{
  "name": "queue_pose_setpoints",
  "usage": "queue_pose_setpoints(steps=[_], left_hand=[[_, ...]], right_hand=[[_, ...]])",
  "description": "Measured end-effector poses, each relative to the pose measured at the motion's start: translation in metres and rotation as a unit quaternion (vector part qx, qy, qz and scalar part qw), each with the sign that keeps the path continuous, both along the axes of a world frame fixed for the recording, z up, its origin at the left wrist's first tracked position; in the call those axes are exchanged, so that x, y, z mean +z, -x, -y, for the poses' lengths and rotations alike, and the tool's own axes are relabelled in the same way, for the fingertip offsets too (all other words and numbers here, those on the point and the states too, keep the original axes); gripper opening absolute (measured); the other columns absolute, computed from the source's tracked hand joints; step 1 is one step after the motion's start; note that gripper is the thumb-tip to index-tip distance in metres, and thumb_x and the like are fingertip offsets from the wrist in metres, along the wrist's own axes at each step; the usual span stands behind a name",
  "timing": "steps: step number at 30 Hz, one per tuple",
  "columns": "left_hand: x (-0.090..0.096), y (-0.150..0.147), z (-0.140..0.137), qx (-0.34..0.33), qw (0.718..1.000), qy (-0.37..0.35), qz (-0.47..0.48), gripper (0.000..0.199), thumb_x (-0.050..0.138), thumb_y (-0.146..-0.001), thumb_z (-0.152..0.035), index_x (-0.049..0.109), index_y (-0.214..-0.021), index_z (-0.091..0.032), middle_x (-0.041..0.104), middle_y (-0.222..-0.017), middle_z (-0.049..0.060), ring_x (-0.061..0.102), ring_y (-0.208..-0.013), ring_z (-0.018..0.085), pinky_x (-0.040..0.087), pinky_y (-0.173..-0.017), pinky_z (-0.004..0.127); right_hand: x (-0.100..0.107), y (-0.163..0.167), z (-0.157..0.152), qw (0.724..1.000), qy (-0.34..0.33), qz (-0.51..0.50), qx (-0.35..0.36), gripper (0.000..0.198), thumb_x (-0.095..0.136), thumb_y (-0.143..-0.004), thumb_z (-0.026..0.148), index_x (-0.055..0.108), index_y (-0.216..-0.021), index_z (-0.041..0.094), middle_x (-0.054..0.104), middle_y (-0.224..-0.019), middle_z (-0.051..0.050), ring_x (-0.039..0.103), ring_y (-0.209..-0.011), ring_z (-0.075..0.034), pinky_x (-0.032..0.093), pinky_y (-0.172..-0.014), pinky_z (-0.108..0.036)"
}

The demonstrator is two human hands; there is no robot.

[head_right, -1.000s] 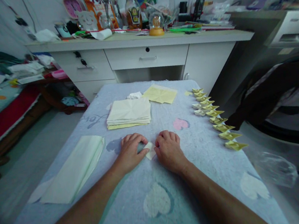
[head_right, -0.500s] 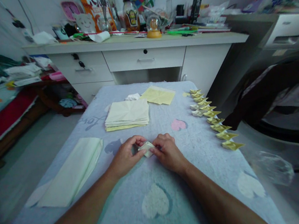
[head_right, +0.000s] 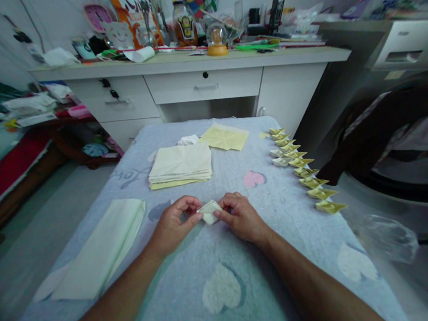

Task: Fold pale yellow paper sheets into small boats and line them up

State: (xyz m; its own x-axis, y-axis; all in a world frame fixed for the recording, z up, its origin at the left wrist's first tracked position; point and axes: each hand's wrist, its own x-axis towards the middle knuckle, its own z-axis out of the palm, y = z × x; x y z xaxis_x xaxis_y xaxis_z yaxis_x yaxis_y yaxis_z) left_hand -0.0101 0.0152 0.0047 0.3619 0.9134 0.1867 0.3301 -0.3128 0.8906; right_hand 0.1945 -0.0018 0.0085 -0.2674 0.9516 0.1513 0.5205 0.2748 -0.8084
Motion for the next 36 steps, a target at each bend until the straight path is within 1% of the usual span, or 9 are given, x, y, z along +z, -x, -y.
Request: queue_pose_setpoints(steps=[4,9,13,17,23,30,36], left_hand=[[0.0022,0.0007,-0.0002,0.008,1.000,-0.015,-0.017,0.004,0.062,-0.079,-0.020,0.060,-0.082,-0.017,0.061,-0.077,-0.002,0.057,-0.075,0.012,0.044,-0.073,0.023],[0.0035,0.0018,-0.0010,0.018,0.999,-0.009,-0.027,0.006,0.063,-0.079,-0.022,0.063,-0.076,-0.017,0.064,-0.073,-0.002,0.059,-0.071,0.012,0.044,-0.071,0.023],[0.0014,0.0039,-0.0009,0.029,0.999,0.003,-0.022,0.008,0.066,-0.078,-0.025,0.067,-0.078,-0.017,0.067,-0.072,-0.002,0.060,-0.070,0.013,0.045,-0.069,0.023],[0.0013,0.0046,-0.0001,0.036,0.999,0.007,-0.025,0.009,0.068,-0.077,-0.026,0.068,-0.078,-0.017,0.069,-0.073,-0.002,0.061,-0.071,0.013,0.045,-0.070,0.023],[0.0037,0.0026,-0.0003,0.035,0.999,-0.002,-0.023,0.008,0.067,-0.077,-0.025,0.068,-0.075,-0.017,0.068,-0.072,-0.002,0.060,-0.069,0.013,0.044,-0.068,0.023],[0.0014,0.0027,-0.0006,0.034,0.999,-0.007,-0.009,0.007,0.067,-0.077,-0.024,0.068,-0.075,-0.017,0.068,-0.071,-0.002,0.060,-0.069,0.012,0.044,-0.068,0.023],[0.0053,0.0024,-0.0002,0.041,0.999,-0.002,-0.009,0.007,0.068,-0.075,-0.023,0.069,-0.072,-0.017,0.069,-0.071,0.000,0.061,-0.070,0.014,0.044,-0.068,0.024]], right_hand=[[0.0006,-0.0007,0.0008,1.000,0.005,-0.020,0.005,0.024,0.055,-0.088,0.036,0.061,-0.072,0.019,0.056,-0.072,0.000,0.051,-0.076,-0.016,0.038,-0.075,-0.029],[0.0020,-0.0009,0.0019,1.000,0.002,-0.008,0.014,0.021,0.055,-0.089,0.036,0.062,-0.077,0.019,0.059,-0.076,-0.001,0.052,-0.078,-0.016,0.039,-0.078,-0.029],[0.0011,-0.0008,0.0012,0.999,0.002,-0.025,0.025,0.022,0.059,-0.087,0.038,0.061,-0.076,0.019,0.059,-0.075,-0.001,0.051,-0.077,-0.016,0.038,-0.076,-0.029],[-0.0010,-0.0008,0.0006,0.998,0.001,-0.045,0.032,0.022,0.058,-0.087,0.036,0.061,-0.074,0.019,0.058,-0.074,-0.001,0.051,-0.076,-0.016,0.037,-0.075,-0.030],[-0.0034,-0.0019,0.0004,0.998,0.004,-0.057,0.030,0.021,0.059,-0.087,0.035,0.062,-0.075,0.019,0.058,-0.075,-0.001,0.051,-0.077,-0.016,0.036,-0.076,-0.030],[-0.0035,-0.0013,0.0005,0.998,0.007,-0.062,0.022,0.023,0.059,-0.087,0.038,0.063,-0.075,0.019,0.059,-0.075,-0.001,0.051,-0.077,-0.016,0.037,-0.076,-0.029],[-0.0016,-0.0016,0.0009,0.997,0.007,-0.064,0.030,0.025,0.058,-0.087,0.041,0.065,-0.076,0.019,0.061,-0.076,-0.002,0.052,-0.078,-0.016,0.037,-0.077,-0.030]])
